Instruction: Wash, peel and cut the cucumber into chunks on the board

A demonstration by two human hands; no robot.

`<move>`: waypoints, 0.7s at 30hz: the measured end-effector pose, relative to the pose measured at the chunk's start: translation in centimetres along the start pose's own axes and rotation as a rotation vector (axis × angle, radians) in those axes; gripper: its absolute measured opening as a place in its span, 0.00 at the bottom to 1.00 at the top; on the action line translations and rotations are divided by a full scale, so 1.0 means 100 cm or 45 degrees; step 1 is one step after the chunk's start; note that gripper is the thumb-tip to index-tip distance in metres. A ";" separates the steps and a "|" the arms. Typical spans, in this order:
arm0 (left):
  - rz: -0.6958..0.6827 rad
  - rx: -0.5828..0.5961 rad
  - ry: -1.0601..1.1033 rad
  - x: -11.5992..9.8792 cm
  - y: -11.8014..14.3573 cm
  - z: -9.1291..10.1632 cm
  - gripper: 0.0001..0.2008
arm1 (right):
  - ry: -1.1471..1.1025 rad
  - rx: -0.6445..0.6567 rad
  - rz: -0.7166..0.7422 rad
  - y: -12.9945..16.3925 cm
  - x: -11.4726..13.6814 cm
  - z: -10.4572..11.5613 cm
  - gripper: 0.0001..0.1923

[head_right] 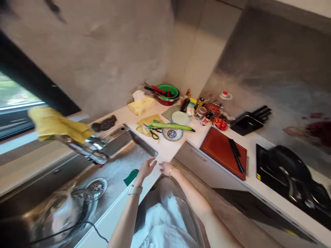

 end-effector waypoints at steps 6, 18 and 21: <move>0.230 0.225 0.757 -0.045 -0.053 -0.094 0.06 | -0.109 -0.355 -0.655 0.149 -0.183 0.037 0.23; 0.318 -0.458 0.656 -0.094 -0.211 -0.169 0.12 | -0.114 -0.760 -1.441 0.289 -0.449 0.102 0.27; 0.210 -0.509 0.624 -0.097 -0.224 -0.176 0.11 | -0.142 -0.714 -1.432 0.282 -0.481 0.107 0.25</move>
Point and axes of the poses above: each hand's wrist, its own y-axis away from the middle knuckle, its own z-axis out of the back of the hand, x = y × z, the point moved 6 cm from there along -y, towards the middle knuckle, and after that the axes turned 4 degrees about x, right-handed, at the moved point
